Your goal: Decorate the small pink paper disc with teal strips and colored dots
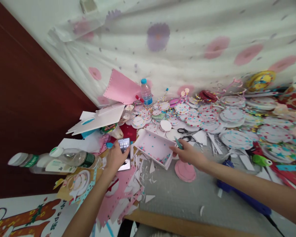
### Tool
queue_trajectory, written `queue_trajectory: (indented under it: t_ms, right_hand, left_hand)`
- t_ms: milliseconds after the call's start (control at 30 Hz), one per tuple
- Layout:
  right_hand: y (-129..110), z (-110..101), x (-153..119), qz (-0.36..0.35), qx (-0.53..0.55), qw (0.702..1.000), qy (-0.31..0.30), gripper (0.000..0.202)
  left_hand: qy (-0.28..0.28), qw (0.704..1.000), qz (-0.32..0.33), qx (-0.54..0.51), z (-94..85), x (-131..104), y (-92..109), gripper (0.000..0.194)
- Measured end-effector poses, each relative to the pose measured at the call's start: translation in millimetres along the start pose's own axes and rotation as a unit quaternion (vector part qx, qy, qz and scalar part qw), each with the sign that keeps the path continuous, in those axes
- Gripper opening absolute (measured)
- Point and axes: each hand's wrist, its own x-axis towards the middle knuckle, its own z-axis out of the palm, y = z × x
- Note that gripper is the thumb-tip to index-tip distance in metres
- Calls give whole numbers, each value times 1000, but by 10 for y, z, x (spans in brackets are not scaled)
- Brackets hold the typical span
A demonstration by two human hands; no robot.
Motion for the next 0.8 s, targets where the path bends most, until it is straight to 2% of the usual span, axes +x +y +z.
queue_trajectory:
  t_ms: [167, 200, 233, 300, 367, 400, 500, 567, 633, 700, 800]
  right_hand:
    - [-6, -51, -8, -31, 27, 999, 26, 39]
    - [17, -85, -37, -39, 29, 998, 37, 42]
    - [43, -123, -71, -50, 30, 997, 46, 45]
    - [83, -203, -151, -78, 28, 995, 57, 46]
    - [87, -277, -239, -108, 8, 993, 43, 41]
    - [73, -307, -283, -121, -13, 992, 28, 38]
    - [-14, -371, -400, -161, -100, 982, -9, 34]
    - [-73, -397, -457, -185, -151, 971, -7, 30]
    - [-109, -420, -487, -194, -190, 962, 0, 28]
    - [-121, -441, -487, -198, -234, 952, 2, 28]
    - [-129, -444, -436, -230, -311, 922, -15, 28]
  left_hand:
    - [66, 993, 67, -68, -139, -200, -230, 26]
    - [67, 992, 80, -78, -171, -258, -259, 24]
    - [62, 989, 98, -89, -200, -320, -268, 30]
    - [75, 976, 155, -136, -239, -450, -207, 36]
    - [112, 955, 204, -184, -234, -579, -32, 22]
    - [112, 947, 237, -187, -212, -640, 91, 21]
    - [88, 919, 349, -162, -66, -802, 516, 41]
    - [92, 908, 378, -159, 71, -889, 772, 43]
    - [122, 909, 364, -160, 205, -960, 957, 30]
    - [153, 917, 321, -179, 310, -1018, 1063, 20]
    - [181, 918, 276, -221, 402, -1088, 1122, 23]
